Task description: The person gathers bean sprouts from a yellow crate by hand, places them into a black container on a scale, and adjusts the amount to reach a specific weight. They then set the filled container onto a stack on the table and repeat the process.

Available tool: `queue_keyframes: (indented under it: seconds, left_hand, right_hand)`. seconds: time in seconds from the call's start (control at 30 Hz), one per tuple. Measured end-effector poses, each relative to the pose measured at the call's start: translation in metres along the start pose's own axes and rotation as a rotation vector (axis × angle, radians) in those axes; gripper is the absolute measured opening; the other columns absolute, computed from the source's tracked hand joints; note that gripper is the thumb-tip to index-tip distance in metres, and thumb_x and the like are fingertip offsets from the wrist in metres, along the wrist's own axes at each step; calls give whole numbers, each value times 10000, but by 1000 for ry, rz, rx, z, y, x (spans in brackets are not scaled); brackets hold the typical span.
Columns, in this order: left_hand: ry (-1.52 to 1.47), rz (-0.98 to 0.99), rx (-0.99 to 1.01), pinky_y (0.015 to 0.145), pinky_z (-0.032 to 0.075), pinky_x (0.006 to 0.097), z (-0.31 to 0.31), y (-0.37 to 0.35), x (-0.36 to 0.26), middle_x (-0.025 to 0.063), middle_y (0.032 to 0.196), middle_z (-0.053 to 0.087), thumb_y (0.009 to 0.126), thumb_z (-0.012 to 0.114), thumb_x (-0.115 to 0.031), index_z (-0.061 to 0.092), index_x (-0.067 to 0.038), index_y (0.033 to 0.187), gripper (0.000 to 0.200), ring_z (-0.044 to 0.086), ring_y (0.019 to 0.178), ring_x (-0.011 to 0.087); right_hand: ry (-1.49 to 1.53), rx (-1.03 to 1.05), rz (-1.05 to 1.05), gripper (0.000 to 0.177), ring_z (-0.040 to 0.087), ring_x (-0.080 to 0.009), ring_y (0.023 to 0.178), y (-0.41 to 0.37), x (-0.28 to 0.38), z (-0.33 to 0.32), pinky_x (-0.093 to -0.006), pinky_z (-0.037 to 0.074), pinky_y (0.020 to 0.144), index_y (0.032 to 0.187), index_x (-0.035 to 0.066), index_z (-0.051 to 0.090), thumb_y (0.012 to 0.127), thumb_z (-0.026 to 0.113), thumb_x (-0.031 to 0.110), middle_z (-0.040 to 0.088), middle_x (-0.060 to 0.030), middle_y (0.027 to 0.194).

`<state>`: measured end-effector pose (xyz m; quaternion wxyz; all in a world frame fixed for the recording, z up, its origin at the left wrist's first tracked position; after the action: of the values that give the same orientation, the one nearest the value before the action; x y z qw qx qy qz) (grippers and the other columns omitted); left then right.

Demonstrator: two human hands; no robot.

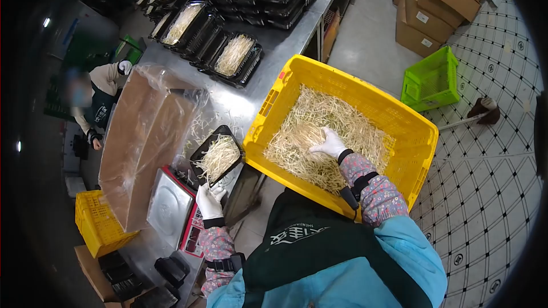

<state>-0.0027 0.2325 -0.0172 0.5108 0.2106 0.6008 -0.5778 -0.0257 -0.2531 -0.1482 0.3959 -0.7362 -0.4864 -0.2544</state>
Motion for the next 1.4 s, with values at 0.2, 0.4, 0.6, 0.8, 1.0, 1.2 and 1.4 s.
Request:
queue_keyframes:
  seconds: [0.2, 0.4, 0.6, 0.8, 1.0, 1.2, 1.4]
  left_hand:
    - [7, 27, 109, 595, 588, 403, 40, -7, -3, 156, 817, 635, 919, 532, -160, 542, -59, 971, 114, 649, 623, 264]
    - [-55, 55, 123, 606, 596, 397, 13, -1, -29, 164, 830, 637, 928, 535, -182, 533, -47, 981, 146, 657, 636, 261]
    - [-185, 147, -48, 628, 598, 392, -112, 9, -78, 181, 842, 639, 951, 523, -205, 534, -32, 972, 174, 655, 639, 243]
    - [-227, 219, -242, 547, 591, 374, -229, -1, -110, 207, 828, 652, 930, 520, -159, 546, -17, 984, 154, 662, 610, 269]
    - [-136, 120, -132, 446, 556, 325, -258, 6, -95, 198, 858, 682, 1015, 496, -259, 497, -30, 1198, 293, 658, 530, 241]
    - [295, 796, -399, 1002, 465, 325, -301, -10, -154, 214, 1379, 487, 1056, 425, -238, 263, 12, 1502, 536, 551, 1203, 249]
    - [915, 874, -321, 1097, 357, 399, -221, 0, -201, 203, 1410, 497, 964, 504, -191, 417, -22, 1442, 514, 462, 1316, 341]
  right_hand:
    - [-65, 25, 135, 1057, 586, -368, 1169, -2, 4, 0, -401, 454, 1003, 1405, -31, 399, 607, 856, 490, 589, -277, 1258]
    - [-124, 6, 147, 803, 642, -359, 1069, -15, 33, -28, -392, 495, 939, 1278, -31, 557, 630, 805, 373, 656, -256, 1141]
    - [429, -87, -154, 774, 599, -151, 1082, -30, 153, -62, -289, 458, 984, 1300, -76, 537, 629, 877, 109, 648, -108, 1202]
    - [304, 307, -523, 592, 621, -110, 995, -36, 369, 48, -286, 487, 928, 1214, 8, 605, 669, 830, 55, 687, -45, 1103]
    - [-362, 299, -1082, 595, 658, -355, 951, -83, 542, 197, -413, 535, 828, 1168, 52, 620, 636, 769, 272, 680, -193, 1003]
    - [-702, 335, -1503, 467, 666, -299, 891, -145, 622, 326, -415, 542, 737, 1023, 93, 631, 599, 770, 229, 670, -102, 884]
    - [-782, 513, -1510, 804, 599, -354, 1064, -155, 596, 408, -438, 507, 882, 1292, 40, 515, 605, 836, 308, 610, -159, 1122]
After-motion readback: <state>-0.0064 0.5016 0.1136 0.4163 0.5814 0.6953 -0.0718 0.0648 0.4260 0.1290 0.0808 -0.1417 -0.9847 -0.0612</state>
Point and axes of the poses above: each hand's wrist, its own y-axis towards the middle knuckle, its own z-axis out of the palm, x = y × z, the point moved 9 cm from there along y, towards the middle knuckle
